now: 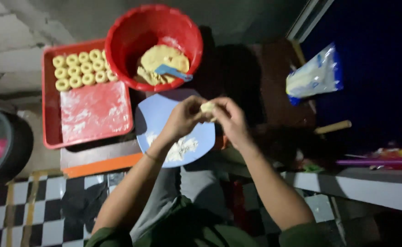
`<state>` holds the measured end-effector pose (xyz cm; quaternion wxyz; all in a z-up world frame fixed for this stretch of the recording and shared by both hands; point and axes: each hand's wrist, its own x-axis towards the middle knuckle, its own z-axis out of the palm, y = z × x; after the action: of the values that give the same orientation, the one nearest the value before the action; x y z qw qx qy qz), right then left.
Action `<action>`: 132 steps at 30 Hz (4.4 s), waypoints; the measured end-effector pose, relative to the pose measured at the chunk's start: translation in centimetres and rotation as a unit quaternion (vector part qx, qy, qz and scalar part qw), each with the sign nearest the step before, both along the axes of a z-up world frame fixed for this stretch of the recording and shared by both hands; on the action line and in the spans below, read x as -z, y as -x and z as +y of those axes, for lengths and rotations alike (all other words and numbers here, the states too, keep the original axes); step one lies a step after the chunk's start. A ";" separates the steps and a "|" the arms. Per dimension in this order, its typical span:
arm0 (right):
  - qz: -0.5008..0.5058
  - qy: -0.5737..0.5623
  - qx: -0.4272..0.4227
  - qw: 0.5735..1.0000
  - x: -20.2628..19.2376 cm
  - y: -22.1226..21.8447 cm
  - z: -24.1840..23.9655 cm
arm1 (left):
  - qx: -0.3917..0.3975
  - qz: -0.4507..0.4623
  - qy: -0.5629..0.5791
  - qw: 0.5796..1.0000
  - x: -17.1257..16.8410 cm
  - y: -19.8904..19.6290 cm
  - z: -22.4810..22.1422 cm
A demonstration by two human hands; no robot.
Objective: The person is taking small portions of dough from a red bowl, rolling them into balls between their hands, and placing them onto a red tray already filled with shaped dough.
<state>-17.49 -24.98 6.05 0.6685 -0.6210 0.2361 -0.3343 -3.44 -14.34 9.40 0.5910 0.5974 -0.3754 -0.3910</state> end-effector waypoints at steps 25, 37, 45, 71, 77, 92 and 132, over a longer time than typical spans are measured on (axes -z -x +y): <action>0.084 0.026 -0.075 0.993 -1.6 -12.0 9.6 | -0.159 0.049 0.034 0.985 0.9 -10.9 12.6; 0.085 0.067 0.015 0.994 -2.5 -6.5 13.0 | -0.108 0.002 0.029 0.994 1.5 -5.1 13.2; 0.088 0.047 -0.044 0.994 -1.4 -3.5 10.5 | -0.221 0.027 0.075 0.972 1.3 -0.7 11.2; 0.034 0.115 0.139 0.983 3.8 -6.5 12.3 | -0.303 -0.028 -0.001 0.952 2.4 -2.2 9.1; 0.055 0.056 0.157 0.985 1.1 -7.2 12.6 | -0.276 -0.071 -0.028 0.958 3.3 -0.6 9.9; 0.062 0.209 0.172 0.961 -1.7 -6.4 13.0 | -0.322 -0.065 0.002 0.944 1.9 -0.2 11.3; 0.044 0.045 -0.016 0.998 2.4 -2.1 6.0 | -0.062 0.131 -0.038 0.989 5.1 -2.8 6.4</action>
<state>-15.42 -19.02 3.69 0.6341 -0.6680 0.2407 -0.3061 -0.59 -7.92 4.35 0.6348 0.5852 -0.2422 -0.4425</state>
